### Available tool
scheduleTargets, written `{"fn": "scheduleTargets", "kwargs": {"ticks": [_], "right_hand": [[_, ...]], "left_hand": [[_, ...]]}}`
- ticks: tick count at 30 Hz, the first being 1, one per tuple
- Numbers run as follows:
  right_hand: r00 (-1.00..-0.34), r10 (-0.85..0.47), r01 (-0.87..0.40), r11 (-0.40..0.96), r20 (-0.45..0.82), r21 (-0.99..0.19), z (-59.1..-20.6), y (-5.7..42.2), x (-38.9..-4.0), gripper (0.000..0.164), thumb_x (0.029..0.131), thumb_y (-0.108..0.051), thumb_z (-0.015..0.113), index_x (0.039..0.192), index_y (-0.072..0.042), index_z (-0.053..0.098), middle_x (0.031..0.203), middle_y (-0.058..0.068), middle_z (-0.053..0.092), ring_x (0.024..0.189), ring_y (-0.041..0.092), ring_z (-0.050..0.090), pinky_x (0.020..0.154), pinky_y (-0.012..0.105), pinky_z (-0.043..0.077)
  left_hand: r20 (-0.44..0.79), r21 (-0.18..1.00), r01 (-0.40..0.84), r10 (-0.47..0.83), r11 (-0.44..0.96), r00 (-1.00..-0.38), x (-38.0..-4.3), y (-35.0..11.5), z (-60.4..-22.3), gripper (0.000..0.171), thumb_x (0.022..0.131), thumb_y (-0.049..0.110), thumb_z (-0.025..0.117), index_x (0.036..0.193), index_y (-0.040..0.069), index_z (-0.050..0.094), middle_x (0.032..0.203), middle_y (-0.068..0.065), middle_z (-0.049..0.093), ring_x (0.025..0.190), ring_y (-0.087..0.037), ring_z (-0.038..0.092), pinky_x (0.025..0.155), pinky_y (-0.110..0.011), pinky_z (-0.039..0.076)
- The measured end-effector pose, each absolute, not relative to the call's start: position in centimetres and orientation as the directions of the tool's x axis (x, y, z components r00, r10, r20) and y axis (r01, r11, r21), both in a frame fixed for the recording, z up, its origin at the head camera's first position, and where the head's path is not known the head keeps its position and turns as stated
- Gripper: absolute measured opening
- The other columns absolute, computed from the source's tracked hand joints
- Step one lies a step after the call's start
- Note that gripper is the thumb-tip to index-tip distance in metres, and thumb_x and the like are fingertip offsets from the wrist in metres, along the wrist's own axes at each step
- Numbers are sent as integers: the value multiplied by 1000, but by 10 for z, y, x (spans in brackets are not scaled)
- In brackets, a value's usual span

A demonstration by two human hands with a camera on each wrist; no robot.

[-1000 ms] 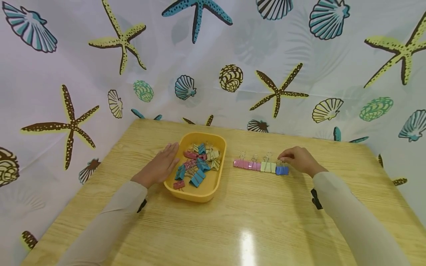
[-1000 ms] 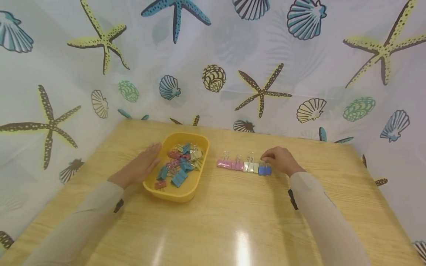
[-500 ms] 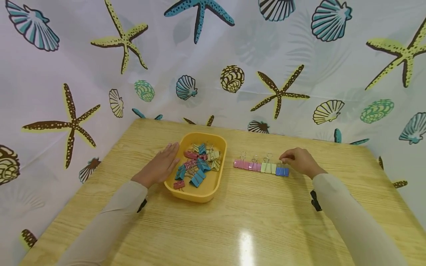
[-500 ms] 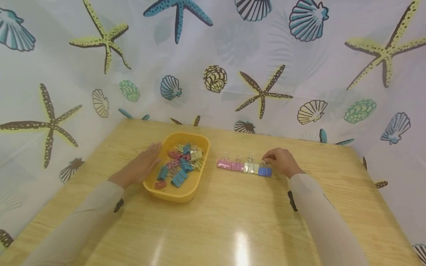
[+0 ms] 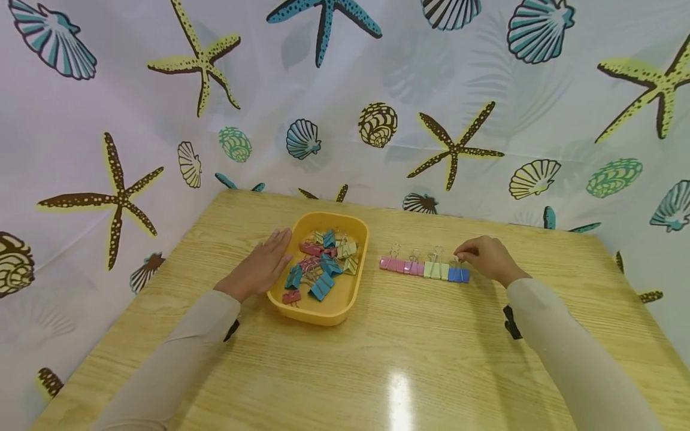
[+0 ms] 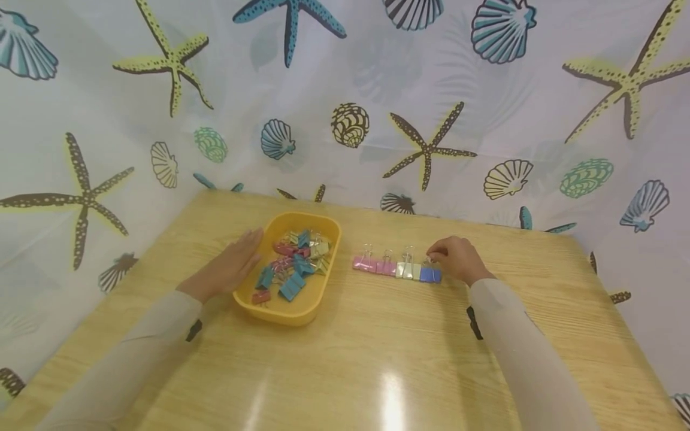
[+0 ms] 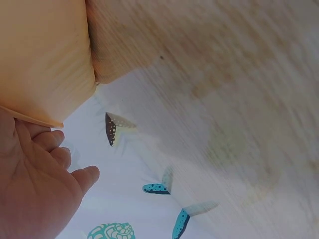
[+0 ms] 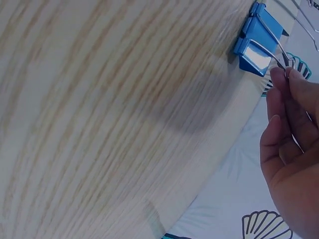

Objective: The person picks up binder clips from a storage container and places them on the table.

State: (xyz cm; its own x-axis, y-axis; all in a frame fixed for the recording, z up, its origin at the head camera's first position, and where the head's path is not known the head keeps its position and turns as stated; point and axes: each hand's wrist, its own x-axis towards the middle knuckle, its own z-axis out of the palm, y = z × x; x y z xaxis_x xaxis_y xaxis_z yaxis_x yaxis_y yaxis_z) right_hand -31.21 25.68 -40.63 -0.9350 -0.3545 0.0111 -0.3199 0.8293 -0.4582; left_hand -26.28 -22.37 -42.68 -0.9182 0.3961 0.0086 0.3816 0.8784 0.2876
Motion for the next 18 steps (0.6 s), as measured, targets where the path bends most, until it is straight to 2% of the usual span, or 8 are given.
{"fn": "scheduleTargets", "kwargs": {"ticks": [7, 11, 18], "right_hand": [[-938, -346, -315, 838, 14, -445, -405, 258, -312, 21, 94, -9, 61, 106, 4, 71, 99, 19, 71, 88, 34, 66, 79, 50, 53], [-948, -317, -294, 853, 19, -430, -405, 258, -312, 27, 96, -16, 59, 109, 4, 71, 102, 21, 70, 92, 37, 65, 80, 52, 52], [-963, -245, -270, 859, 114, -436, -388, 244, -304, 35, 97, -25, 58, 109, 6, 70, 104, 25, 69, 90, 38, 66, 76, 53, 53]], "left_hand": [[5, 291, 373, 389, 881, -921, -263, -222, -426, 60, 107, 31, 26, 154, 2, 4, 160, -15, 7, 147, -34, 4, 114, -59, 12], [4, 292, 371, 386, 882, -922, -263, -221, -425, 60, 107, 32, 26, 154, 2, 4, 160, -15, 7, 147, -34, 4, 115, -58, 12], [1, 287, 367, 383, 885, -924, -262, -222, -425, 60, 107, 32, 27, 154, 2, 5, 160, -15, 8, 147, -33, 4, 115, -58, 12]]}}
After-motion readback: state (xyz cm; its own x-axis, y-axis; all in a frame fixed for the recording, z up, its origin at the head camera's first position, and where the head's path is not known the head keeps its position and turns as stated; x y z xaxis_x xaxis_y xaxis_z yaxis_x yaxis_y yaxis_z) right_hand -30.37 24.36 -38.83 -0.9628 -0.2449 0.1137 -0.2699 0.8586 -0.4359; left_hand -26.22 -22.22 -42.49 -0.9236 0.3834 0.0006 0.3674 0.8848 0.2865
